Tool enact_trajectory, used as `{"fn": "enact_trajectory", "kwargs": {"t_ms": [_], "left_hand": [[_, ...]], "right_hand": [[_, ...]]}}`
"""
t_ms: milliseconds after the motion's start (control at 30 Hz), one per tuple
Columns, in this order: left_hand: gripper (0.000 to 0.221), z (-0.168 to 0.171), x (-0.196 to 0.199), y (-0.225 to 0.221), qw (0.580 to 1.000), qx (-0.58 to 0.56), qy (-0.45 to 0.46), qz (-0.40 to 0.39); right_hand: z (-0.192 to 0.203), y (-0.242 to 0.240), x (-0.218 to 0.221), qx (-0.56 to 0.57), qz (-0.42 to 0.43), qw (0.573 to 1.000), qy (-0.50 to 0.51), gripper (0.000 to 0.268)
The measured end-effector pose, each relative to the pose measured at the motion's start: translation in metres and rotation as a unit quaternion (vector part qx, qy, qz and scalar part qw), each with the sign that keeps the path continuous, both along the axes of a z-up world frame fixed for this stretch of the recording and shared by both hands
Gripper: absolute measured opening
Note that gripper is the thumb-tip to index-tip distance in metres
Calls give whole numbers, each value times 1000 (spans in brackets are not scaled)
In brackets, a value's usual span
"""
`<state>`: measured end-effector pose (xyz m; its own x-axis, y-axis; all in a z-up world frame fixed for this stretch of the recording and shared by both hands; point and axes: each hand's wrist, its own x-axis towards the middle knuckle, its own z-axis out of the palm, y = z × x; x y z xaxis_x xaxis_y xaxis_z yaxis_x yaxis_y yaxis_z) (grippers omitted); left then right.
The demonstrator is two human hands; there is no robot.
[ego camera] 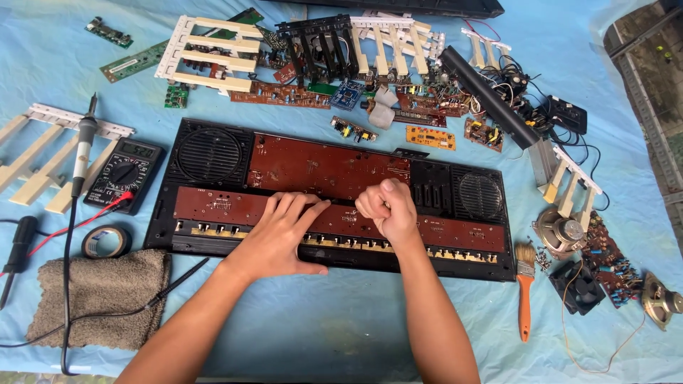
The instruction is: Removing multiple screws from a circuit board inside a disassembled electronic keyboard using a manual screwdriver.
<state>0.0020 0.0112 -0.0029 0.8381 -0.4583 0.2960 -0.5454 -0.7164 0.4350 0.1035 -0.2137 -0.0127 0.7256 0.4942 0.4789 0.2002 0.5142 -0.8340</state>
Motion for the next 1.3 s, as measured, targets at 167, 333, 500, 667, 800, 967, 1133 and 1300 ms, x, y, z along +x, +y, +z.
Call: {"fn": "enact_trajectory", "kwargs": {"t_ms": [167,333,500,667,800,967,1133,1300], "left_hand": [[107,-3,1,-1,1000,-3,-12,5],[108,-2,0,0,1000,-5,-11,7],[107,0,0,0,1000,-9,-7,3],[110,-1,1,0,1000,-10,-2,1],[111,1,1,1,1000,-8,5,-1],[112,-2,2,0,1000,-7,5,2],[112,-2,3,0,1000,-7,-9,0],[110,-2,2,0,1000,-10,-7,0]], "right_hand": [[10,21,-13,-89,-58,990,-90,54],[35,49,-56,-134,-306,940,-64,29],[15,45,-52,-101,-354,928,-51,43],[-8,27,-33,-63,-314,945,-62,60],[15,18,-30,-7,-276,960,-36,56],[22,25,-28,60,-252,966,14,58],[13,26,-24,72,-257,963,28,58],[8,26,-22,48,-239,970,0,60]]}}
